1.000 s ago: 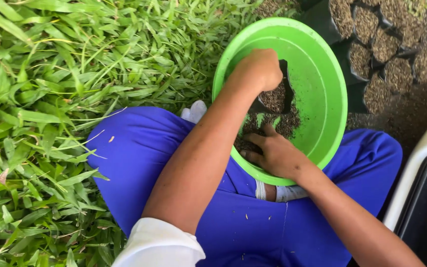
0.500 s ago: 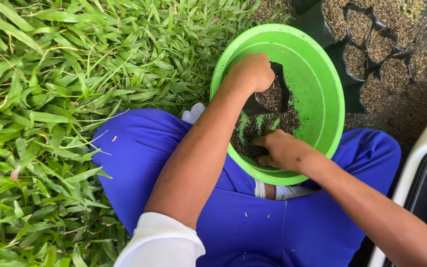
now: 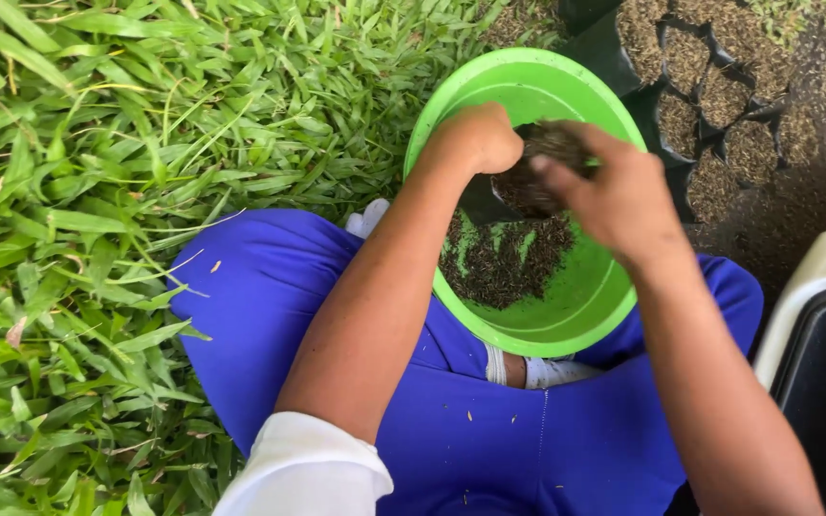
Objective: The person sits on the grass and fills black plastic nursery bags with soil from a green basin. They scoop soil with their hands, pack it into the bags, and place the filled bags on the ground beside them.
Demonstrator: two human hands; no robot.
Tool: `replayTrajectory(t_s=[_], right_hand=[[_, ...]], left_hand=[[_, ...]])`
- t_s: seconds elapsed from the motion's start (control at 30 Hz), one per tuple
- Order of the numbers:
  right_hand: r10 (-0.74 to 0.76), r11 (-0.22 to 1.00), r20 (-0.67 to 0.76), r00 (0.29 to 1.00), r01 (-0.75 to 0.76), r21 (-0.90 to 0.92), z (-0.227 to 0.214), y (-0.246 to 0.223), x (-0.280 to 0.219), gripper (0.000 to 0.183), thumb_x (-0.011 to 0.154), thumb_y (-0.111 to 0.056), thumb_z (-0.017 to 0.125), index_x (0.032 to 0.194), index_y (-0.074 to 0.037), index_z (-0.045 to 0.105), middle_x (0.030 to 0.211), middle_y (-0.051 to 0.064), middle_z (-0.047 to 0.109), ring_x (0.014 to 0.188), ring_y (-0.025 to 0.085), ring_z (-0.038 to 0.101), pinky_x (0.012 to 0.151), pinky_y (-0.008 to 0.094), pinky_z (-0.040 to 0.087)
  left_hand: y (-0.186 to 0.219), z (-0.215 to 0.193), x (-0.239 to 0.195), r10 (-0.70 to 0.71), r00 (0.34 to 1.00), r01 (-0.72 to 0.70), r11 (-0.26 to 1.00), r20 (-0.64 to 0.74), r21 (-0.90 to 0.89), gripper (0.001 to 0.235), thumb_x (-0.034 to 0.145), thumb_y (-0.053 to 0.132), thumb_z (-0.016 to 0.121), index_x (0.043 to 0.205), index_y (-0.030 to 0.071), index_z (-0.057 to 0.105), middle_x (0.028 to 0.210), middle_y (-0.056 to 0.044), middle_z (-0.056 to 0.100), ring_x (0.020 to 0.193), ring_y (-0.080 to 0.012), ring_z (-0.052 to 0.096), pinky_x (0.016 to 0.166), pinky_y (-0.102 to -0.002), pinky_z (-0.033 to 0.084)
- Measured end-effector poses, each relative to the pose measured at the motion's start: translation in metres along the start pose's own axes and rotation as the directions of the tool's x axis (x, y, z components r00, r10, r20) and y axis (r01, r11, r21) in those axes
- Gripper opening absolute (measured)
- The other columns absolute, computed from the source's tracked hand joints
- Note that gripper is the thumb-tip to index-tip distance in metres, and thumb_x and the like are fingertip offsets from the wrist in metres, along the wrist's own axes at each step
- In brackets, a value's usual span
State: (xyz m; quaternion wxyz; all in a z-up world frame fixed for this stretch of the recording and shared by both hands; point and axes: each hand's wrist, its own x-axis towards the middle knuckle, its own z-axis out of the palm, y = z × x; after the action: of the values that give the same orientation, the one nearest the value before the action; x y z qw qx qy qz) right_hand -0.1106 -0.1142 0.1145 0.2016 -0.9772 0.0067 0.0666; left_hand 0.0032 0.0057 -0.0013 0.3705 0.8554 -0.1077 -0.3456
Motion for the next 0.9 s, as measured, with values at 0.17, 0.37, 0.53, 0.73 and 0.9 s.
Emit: replayTrajectory(t_s=[0.17,0.37,0.53,0.73,0.9], right_hand=[[-0.286,0.954,-0.097,0.953,0.275,-0.119,0.024,-0.01,-0.017,0.048,0.098,-0.02,0.07,0.137,0.004,0.059,0.135,0.03,0.062,0.121,0.046,0.062,0.102,0.046,0.05],[-0.375,0.908,0.156,0.914,0.396,-0.136,0.037,-0.001,-0.022,0.066,0.099,-0.035,0.064,0.145,0.009,0.045,0.148,0.035,0.048,0.134,0.05,0.049,0.112,0.049,0.041],[-0.476,0.834,0.28,0.834,0.529,-0.156,0.055,0.006,-0.003,0.071,0.101,-0.041,0.057,0.144,0.014,0.043,0.147,0.04,0.045,0.137,0.055,0.04,0.111,0.052,0.036],[-0.311,0.934,0.112,0.944,0.326,-0.147,0.027,0.018,-0.012,0.049,0.093,-0.025,0.069,0.135,0.0,0.06,0.14,0.02,0.062,0.131,0.038,0.055,0.113,0.05,0.045],[-0.472,0.798,-0.076,0.878,0.388,-0.462,0.047,0.045,-0.032,0.039,0.076,-0.013,0.076,0.116,-0.014,0.075,0.128,0.01,0.07,0.126,0.031,0.057,0.103,0.053,0.038]], left_hand=[[-0.001,0.001,0.002,0.046,0.996,-0.045,0.999,-0.083,0.005,0.038,0.086,0.02,0.063,0.119,0.005,0.072,0.125,-0.024,0.067,0.115,-0.039,0.067,0.101,-0.046,0.052],[0.003,0.002,-0.007,0.058,0.987,-0.063,0.997,-0.147,-0.034,0.029,0.084,0.017,0.07,0.109,0.003,0.075,0.112,-0.024,0.072,0.102,-0.0388,0.073,0.091,-0.045,0.058],[0.001,0.006,-0.013,0.068,0.985,-0.069,0.998,-0.156,-0.001,0.027,0.083,0.01,0.071,0.108,0.003,0.075,0.113,-0.024,0.071,0.103,-0.0404,0.072,0.086,-0.046,0.059],[0.005,0.003,-0.002,0.211,0.96,-0.22,0.975,-0.182,-0.033,0.027,0.084,0.012,0.071,0.107,-0.002,0.073,0.111,-0.026,0.07,0.103,-0.0408,0.071,0.086,-0.047,0.059],[0.006,0.001,-0.004,0.116,0.977,-0.113,0.993,-0.176,0.028,0.021,0.083,0.009,0.07,0.102,0.001,0.074,0.107,-0.025,0.07,0.098,-0.0408,0.071,0.085,-0.048,0.059]])
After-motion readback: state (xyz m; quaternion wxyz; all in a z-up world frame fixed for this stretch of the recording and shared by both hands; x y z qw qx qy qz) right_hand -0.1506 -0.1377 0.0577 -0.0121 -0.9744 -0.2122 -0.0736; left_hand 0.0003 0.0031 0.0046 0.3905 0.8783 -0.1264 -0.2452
